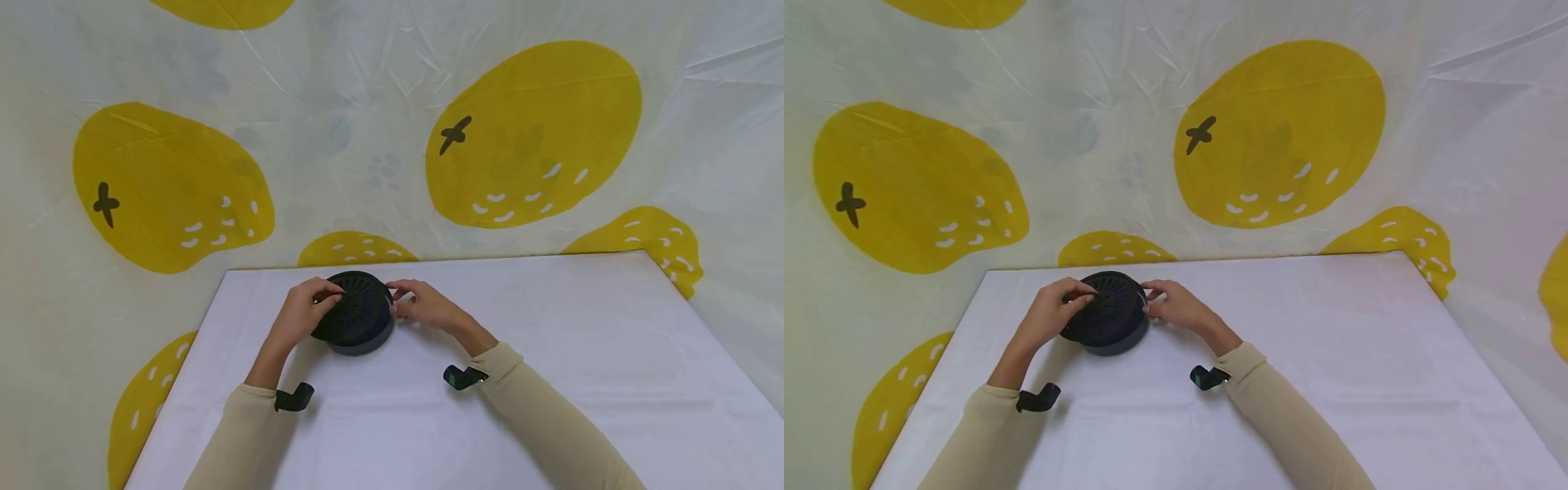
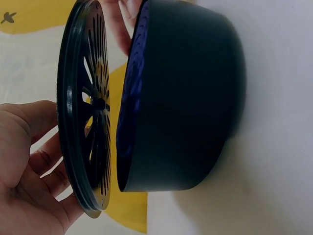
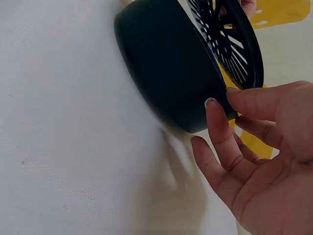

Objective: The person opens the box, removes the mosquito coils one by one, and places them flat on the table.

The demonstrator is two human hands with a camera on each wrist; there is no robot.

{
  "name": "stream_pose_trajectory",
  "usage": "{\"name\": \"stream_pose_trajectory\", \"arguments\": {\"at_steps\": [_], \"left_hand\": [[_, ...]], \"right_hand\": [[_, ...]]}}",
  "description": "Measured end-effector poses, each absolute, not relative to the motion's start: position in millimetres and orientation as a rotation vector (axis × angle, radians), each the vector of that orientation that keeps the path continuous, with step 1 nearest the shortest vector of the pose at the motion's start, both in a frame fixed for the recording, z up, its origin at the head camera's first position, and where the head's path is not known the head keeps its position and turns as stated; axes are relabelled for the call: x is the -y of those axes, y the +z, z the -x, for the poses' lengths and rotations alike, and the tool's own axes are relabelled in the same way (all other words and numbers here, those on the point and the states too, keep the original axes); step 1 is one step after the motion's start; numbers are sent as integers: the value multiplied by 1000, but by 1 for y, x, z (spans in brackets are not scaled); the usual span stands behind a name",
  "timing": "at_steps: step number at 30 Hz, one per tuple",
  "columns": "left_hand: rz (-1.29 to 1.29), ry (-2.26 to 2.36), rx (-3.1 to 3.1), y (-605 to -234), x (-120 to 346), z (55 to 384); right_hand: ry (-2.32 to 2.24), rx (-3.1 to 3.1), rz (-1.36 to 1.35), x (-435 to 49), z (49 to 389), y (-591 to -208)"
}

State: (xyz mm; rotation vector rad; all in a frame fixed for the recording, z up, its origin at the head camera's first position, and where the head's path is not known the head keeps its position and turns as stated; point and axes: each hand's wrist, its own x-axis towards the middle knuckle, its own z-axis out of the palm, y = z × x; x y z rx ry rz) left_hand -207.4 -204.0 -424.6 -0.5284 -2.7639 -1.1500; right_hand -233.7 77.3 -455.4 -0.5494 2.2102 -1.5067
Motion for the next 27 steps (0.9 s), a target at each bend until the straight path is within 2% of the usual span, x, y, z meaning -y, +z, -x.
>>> {"name": "stream_pose_trajectory", "arguments": {"at_steps": [27], "left_hand": [[422,-1130,2774,-418,228,206]], "right_hand": [[-1673,-2082,593,-77,239,-467]]}}
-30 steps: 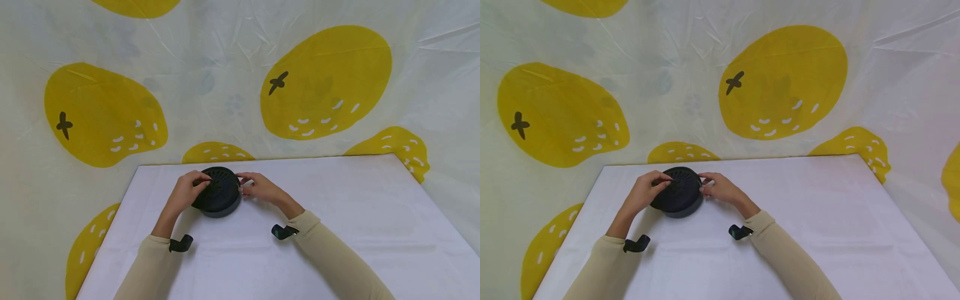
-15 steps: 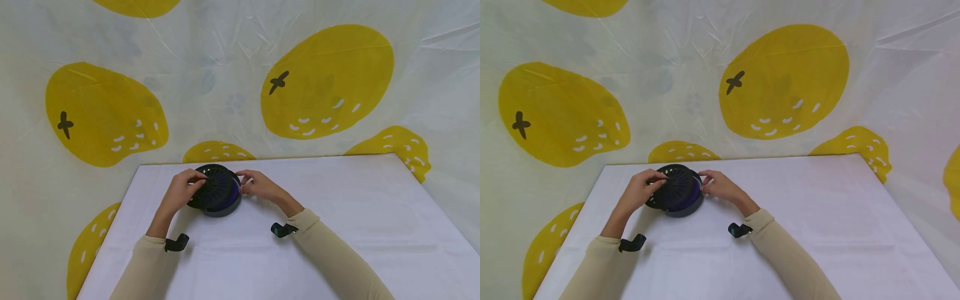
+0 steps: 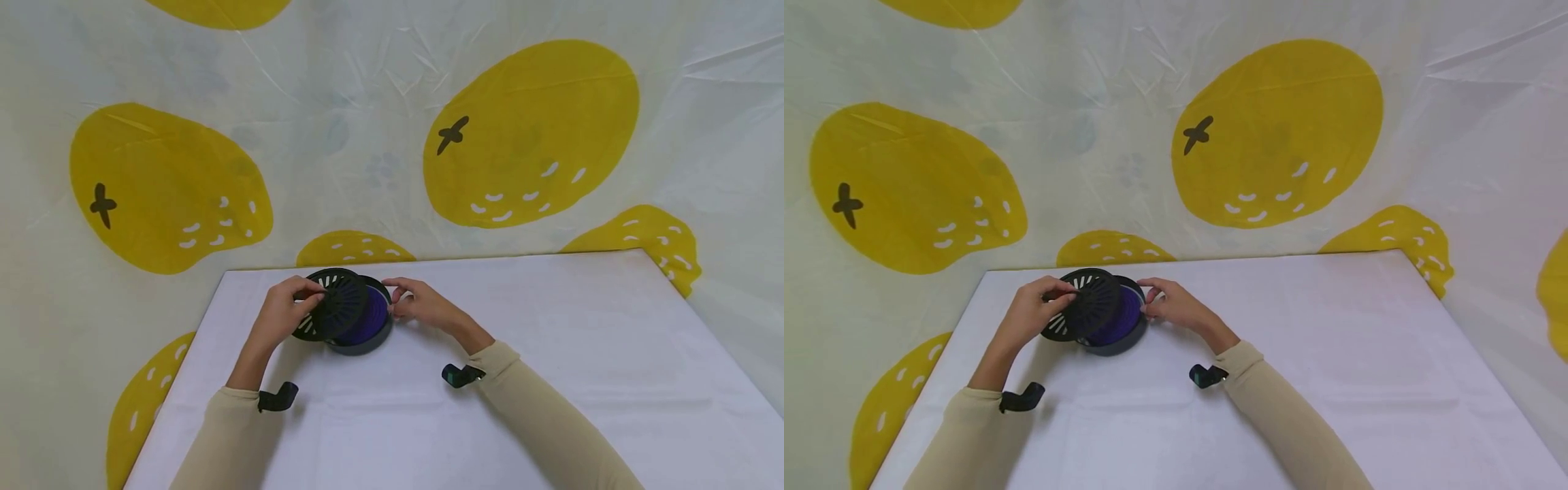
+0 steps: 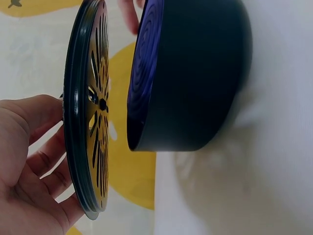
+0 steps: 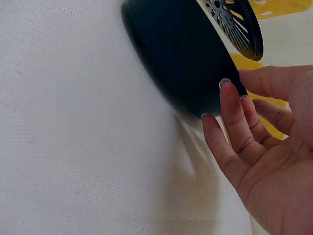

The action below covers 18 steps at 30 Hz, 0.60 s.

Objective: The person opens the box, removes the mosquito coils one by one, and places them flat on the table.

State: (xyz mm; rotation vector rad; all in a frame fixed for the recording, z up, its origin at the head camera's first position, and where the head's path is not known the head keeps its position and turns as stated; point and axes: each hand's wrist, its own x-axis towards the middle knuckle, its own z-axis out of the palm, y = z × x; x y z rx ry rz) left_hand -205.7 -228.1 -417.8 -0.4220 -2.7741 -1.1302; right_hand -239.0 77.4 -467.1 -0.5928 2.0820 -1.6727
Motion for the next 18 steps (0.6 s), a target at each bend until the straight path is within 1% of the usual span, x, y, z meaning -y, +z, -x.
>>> {"name": "stream_pose_trajectory", "arguments": {"at_steps": [10,18], "left_hand": [[430,-1107,2733,-416,238,207],[387,-1071,2755,-418,248,204]], "right_hand": [[-1660,-2071,587,-78,241,-469],[-1639,-2092,607,-77,242,-471]]}}
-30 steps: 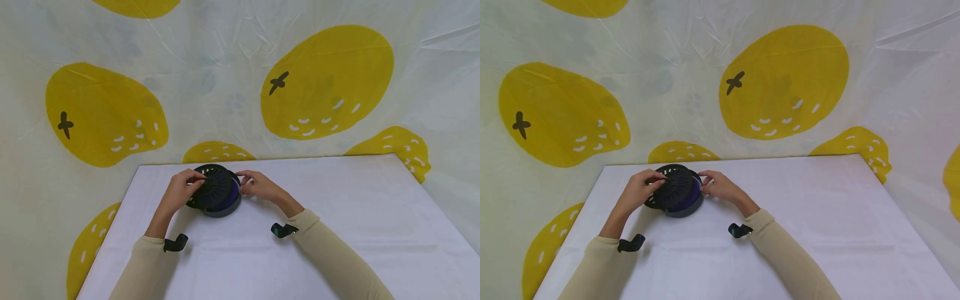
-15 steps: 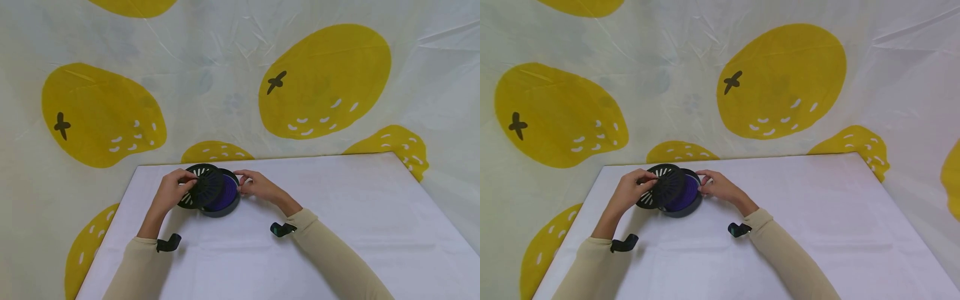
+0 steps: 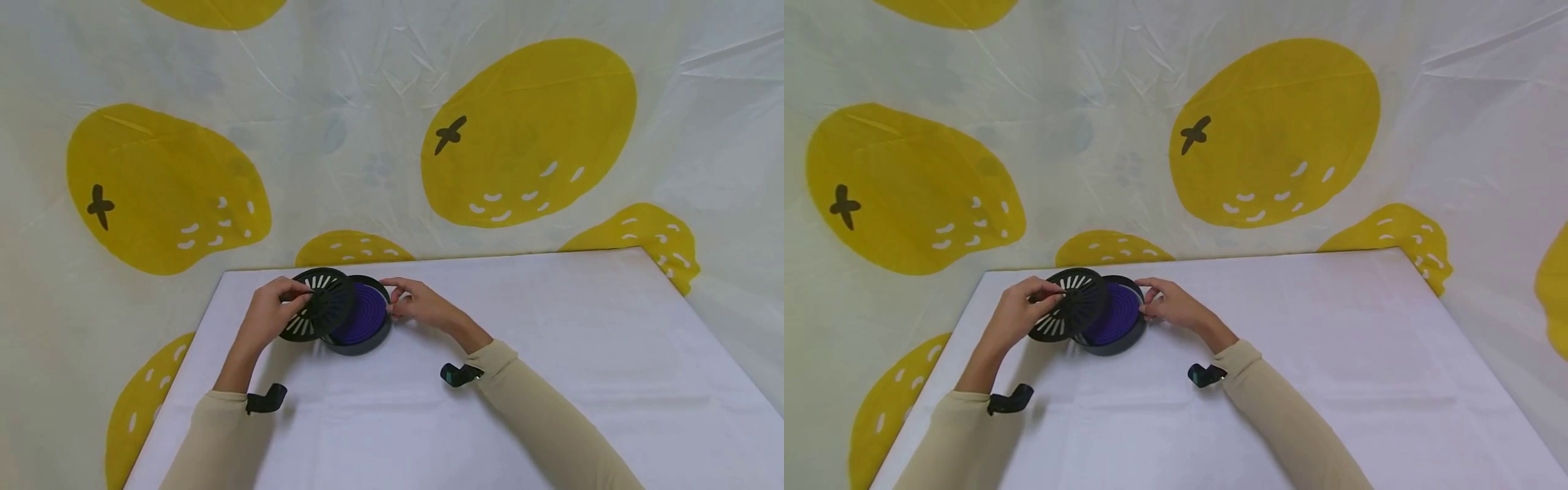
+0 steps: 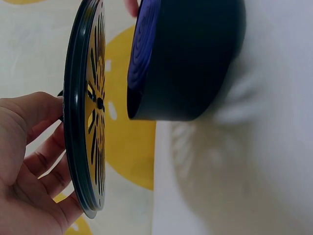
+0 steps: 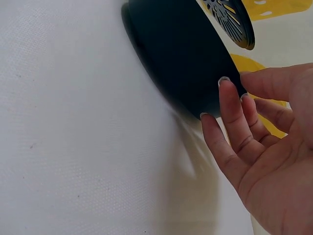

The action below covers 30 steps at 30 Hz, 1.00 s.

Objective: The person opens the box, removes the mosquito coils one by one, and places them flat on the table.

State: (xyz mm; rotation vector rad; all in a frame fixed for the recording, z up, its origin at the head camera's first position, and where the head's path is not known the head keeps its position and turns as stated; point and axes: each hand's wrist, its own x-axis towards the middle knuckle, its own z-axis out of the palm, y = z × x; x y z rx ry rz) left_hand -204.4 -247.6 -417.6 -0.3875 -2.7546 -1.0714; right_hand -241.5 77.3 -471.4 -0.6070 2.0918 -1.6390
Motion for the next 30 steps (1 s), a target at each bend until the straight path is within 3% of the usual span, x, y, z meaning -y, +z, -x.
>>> {"name": "stream_pose_trajectory", "arguments": {"at_steps": [30], "left_hand": [[145,-977,2766,-425,291,188]], "right_hand": [[-1664,-2039,590,-76,241,-470]]}}
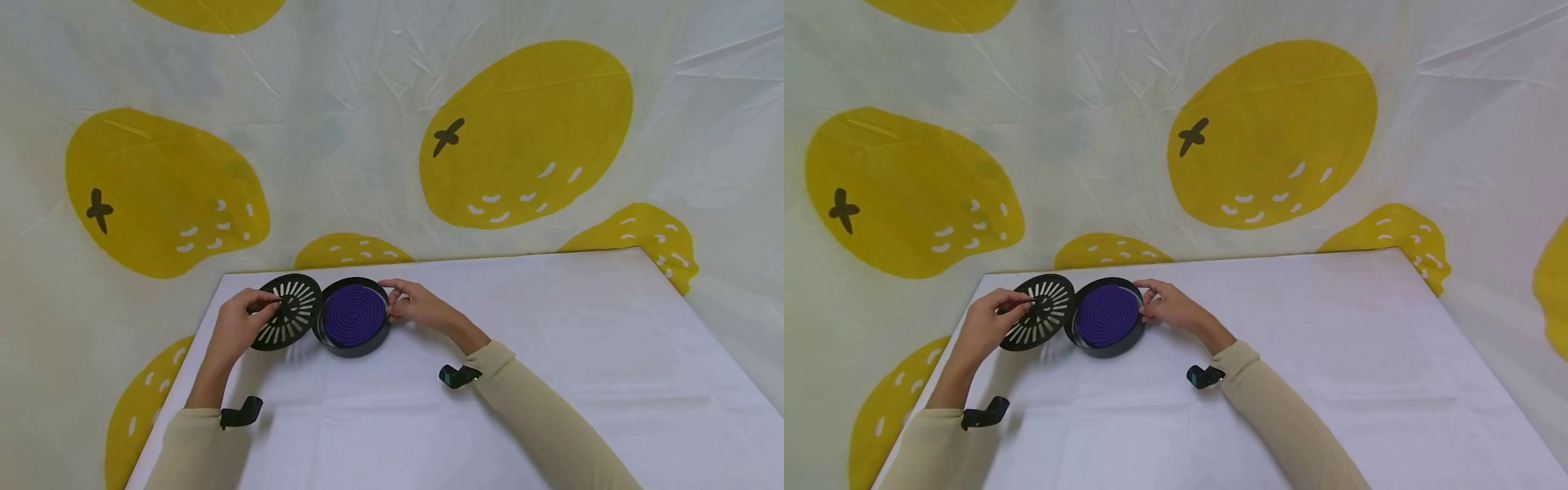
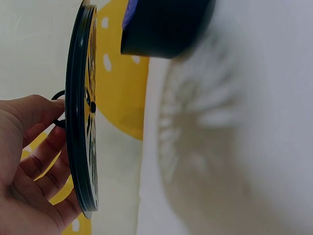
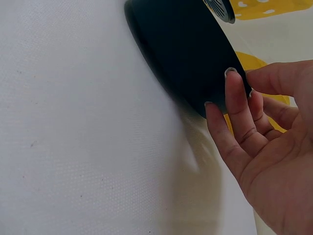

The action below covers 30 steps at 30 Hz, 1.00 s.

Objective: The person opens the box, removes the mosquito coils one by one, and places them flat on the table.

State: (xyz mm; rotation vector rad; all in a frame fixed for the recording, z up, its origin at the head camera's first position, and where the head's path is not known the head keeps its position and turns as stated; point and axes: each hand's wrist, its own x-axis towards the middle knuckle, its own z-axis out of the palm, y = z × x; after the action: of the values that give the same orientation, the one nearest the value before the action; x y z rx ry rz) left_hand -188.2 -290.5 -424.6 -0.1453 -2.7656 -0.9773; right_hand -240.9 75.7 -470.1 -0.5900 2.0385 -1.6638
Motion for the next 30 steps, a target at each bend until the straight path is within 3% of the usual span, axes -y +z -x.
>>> {"name": "stream_pose_trajectory", "arguments": {"at_steps": [30], "left_hand": [[28,-976,2821,-453,324,184]], "right_hand": [[-1655,-2025,603,-77,241,-470]]}}
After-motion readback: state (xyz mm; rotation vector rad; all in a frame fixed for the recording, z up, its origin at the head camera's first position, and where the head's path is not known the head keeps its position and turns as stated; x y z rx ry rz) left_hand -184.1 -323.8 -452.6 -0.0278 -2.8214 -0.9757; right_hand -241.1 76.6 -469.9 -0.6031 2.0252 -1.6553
